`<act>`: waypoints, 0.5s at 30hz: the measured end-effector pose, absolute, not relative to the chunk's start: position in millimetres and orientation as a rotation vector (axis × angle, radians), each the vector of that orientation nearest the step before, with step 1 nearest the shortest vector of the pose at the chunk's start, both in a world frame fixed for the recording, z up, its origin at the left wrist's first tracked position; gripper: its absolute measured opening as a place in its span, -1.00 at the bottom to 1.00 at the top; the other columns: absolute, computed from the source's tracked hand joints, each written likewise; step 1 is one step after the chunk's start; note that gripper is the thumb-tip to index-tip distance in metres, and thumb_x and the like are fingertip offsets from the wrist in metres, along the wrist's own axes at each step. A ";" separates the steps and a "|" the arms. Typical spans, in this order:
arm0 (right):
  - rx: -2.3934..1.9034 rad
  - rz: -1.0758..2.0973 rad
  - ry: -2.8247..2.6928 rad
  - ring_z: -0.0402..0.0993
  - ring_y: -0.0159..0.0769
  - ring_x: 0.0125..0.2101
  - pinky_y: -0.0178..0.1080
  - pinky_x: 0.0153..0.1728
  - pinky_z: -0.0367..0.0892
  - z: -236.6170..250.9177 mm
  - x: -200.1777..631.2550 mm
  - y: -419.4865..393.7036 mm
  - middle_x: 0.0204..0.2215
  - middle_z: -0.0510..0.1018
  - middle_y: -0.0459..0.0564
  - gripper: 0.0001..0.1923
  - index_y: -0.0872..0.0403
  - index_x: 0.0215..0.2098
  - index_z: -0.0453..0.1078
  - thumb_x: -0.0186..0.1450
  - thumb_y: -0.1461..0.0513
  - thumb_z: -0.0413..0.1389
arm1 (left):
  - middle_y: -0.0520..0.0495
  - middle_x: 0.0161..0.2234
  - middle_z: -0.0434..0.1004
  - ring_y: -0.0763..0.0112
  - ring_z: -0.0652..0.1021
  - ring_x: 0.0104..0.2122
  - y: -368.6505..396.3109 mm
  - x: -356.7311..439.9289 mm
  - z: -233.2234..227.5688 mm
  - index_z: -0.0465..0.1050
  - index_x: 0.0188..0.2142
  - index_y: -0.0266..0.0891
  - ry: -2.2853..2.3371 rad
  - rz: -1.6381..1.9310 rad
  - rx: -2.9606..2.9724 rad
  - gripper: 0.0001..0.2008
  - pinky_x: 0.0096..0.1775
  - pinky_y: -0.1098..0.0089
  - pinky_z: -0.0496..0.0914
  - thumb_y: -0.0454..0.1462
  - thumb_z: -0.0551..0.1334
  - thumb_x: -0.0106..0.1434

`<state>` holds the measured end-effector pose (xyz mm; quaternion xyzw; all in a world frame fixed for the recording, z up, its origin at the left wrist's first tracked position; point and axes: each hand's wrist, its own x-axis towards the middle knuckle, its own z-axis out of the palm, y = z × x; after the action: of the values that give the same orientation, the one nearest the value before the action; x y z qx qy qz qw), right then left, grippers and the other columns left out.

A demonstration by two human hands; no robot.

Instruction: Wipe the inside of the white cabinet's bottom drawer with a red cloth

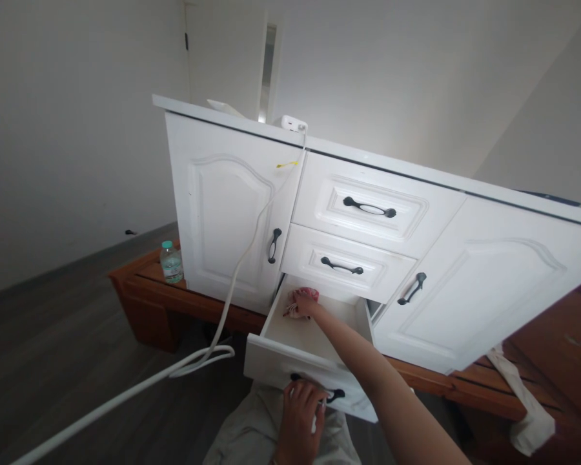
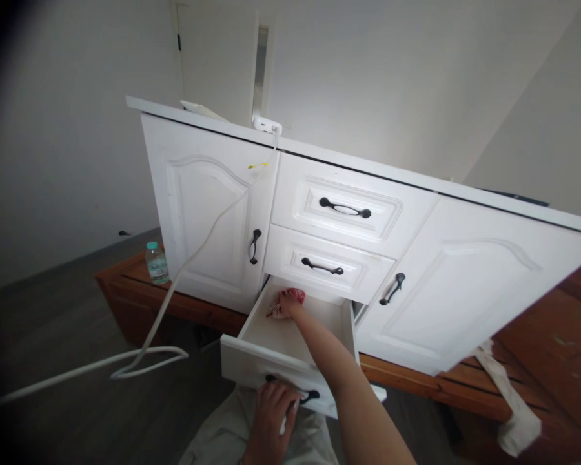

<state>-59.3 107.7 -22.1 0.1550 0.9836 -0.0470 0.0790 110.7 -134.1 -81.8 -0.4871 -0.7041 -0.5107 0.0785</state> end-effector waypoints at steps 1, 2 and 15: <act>0.497 -0.139 2.904 0.27 0.03 0.29 -0.13 0.19 0.27 -19.9 -64.2 107.5 0.29 0.34 0.39 -0.26 0.25 0.28 0.31 0.13 0.39 0.29 | -0.07 -0.25 0.60 0.16 0.52 -0.18 -134.2 111.4 -80.0 0.52 -0.15 -0.06 -2.090 -1.532 -1.454 -0.73 -0.01 0.08 0.32 -0.39 0.10 0.32; 0.532 -0.143 2.860 0.30 0.03 0.27 -0.13 0.18 0.30 -17.1 -69.3 106.8 0.28 0.35 0.38 -0.29 0.26 0.27 0.31 0.16 0.38 0.30 | -0.05 -0.25 0.60 0.17 0.52 -0.18 -134.1 111.9 -78.8 0.52 -0.15 -0.07 -2.068 -1.530 -1.460 -0.73 -0.01 0.11 0.32 -0.40 0.11 0.32; 0.467 -0.257 2.572 0.55 -0.20 -0.10 -0.06 -0.03 0.49 18.0 -81.3 61.0 -0.11 0.59 0.08 -0.78 0.21 -0.10 0.48 0.34 0.23 0.24 | 0.03 -0.23 0.60 0.25 0.53 -0.17 -137.4 111.9 -74.5 0.50 -0.10 -0.06 -2.018 -1.477 -1.484 -0.69 0.02 0.20 0.28 -0.45 0.14 0.29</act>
<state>-81.3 61.0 18.0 0.1718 0.9469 -0.0948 0.2546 111.9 -137.4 -74.5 -0.5069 -0.6892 -0.5044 0.1166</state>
